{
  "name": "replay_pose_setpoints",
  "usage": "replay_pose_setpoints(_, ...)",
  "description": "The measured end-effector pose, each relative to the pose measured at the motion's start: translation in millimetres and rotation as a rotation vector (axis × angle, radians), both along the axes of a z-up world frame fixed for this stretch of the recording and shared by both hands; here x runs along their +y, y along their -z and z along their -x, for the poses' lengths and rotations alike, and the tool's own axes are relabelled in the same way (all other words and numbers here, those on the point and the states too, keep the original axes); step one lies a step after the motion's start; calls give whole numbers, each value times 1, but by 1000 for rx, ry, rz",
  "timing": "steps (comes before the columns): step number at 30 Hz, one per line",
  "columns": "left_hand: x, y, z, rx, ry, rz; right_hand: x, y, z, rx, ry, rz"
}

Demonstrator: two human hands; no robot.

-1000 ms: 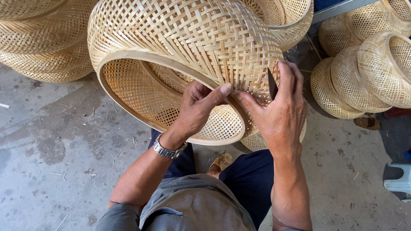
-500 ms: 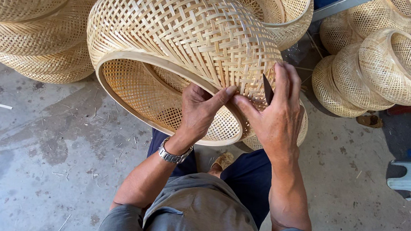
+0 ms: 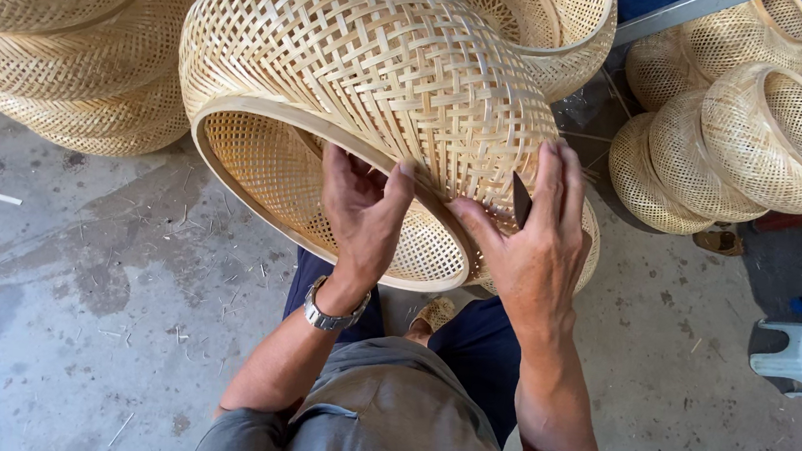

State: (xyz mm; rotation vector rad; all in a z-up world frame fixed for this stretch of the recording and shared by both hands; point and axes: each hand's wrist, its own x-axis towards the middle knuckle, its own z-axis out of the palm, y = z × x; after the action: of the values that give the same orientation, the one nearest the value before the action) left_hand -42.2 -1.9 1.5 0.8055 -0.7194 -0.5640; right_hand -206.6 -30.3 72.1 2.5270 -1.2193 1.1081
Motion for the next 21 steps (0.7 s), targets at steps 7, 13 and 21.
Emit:
replay_pose_setpoints(7, 21, -9, 11, -25, -53, 35, 26, -3, -6, 75, 40, 81)
replay_pose_setpoints(13, 26, -11, 12, 16, -34, 11, 39, -2, -8, 93, 64, 99)
replay_pose_setpoints(21, 25, 7, 13, -4, -16, 33, 40, 2, -3, 84, 68, 93)
